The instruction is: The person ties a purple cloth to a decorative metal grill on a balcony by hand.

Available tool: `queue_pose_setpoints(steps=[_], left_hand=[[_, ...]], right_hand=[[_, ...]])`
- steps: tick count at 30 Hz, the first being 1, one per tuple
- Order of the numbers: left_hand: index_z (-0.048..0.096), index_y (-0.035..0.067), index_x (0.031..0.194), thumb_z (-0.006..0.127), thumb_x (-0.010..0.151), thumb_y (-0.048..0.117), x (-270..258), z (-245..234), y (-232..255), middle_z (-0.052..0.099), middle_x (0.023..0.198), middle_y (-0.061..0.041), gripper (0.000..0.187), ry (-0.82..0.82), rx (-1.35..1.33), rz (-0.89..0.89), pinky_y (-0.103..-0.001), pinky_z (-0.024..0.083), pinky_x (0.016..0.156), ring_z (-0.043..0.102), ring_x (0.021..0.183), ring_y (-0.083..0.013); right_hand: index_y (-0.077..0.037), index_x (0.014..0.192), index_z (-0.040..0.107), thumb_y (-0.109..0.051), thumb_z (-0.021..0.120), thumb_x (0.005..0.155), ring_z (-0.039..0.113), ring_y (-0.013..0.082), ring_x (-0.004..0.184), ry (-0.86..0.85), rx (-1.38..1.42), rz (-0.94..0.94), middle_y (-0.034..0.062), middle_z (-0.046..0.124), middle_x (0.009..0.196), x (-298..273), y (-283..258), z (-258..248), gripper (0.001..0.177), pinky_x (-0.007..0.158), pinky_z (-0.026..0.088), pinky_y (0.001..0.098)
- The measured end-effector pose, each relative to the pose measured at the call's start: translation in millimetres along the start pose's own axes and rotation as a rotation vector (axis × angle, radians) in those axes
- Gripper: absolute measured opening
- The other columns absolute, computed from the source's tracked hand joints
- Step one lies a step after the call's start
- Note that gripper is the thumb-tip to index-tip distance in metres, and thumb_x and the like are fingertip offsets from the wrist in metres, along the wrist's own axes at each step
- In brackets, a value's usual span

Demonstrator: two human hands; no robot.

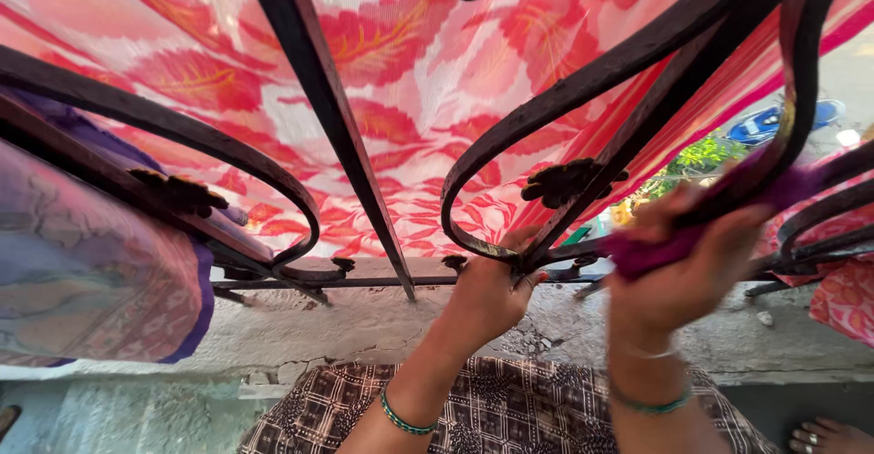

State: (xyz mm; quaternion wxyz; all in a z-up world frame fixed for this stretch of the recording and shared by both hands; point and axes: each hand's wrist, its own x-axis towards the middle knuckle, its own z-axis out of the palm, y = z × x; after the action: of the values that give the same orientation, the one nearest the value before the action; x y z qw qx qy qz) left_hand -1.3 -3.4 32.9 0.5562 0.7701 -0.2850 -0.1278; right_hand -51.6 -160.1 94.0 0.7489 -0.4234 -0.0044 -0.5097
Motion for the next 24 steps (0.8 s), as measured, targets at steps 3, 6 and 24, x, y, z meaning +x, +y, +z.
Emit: queue_pose_setpoints(steps=[3, 6, 24], left_hand=[[0.052, 0.006, 0.138, 0.073, 0.09, 0.008, -0.5, -4.8, -2.4, 0.075, 0.101, -0.018, 0.052, 0.022, -0.017, 0.08, -0.04, 0.057, 0.077, 0.076, 0.096, -0.0307], [0.053, 0.005, 0.139, 0.067, 0.093, 0.006, -3.8, -7.9, -9.2, 0.075, 0.104, -0.017, 0.049, 0.023, -0.118, 0.122, -0.037, 0.06, 0.081, 0.079, 0.098, -0.0292], [0.06, 0.003, 0.126, 0.071, 0.091, 0.004, -0.9, -6.9, -2.8, 0.073, 0.102, -0.02, 0.037, 0.069, -0.042, 0.149, -0.044, 0.056, 0.079, 0.075, 0.095, -0.0347]], right_hand=[[0.0, 0.139, 0.052, -0.056, 0.059, 0.112, 0.043, 0.007, 0.061, -0.273, -0.417, -0.286, 0.0036, 0.055, 0.099, 35.7, -42.9, 35.6, 0.062, 0.054, 0.031, 0.0212], [0.0, 0.133, 0.057, -0.059, 0.052, 0.117, 0.041, 0.0056, 0.062, -0.553, -0.562, -0.38, 0.0034, 0.058, 0.101, 55.9, -75.4, 61.5, 0.062, 0.057, 0.028, 0.0182], [-0.009, 0.09, 0.046, -0.066, 0.051, 0.108, 0.02, 0.0052, 0.045, -0.432, -0.182, 0.107, -0.0037, 0.03, 0.057, 57.1, -31.0, -6.2, 0.06, 0.045, 0.016, 0.0244]])
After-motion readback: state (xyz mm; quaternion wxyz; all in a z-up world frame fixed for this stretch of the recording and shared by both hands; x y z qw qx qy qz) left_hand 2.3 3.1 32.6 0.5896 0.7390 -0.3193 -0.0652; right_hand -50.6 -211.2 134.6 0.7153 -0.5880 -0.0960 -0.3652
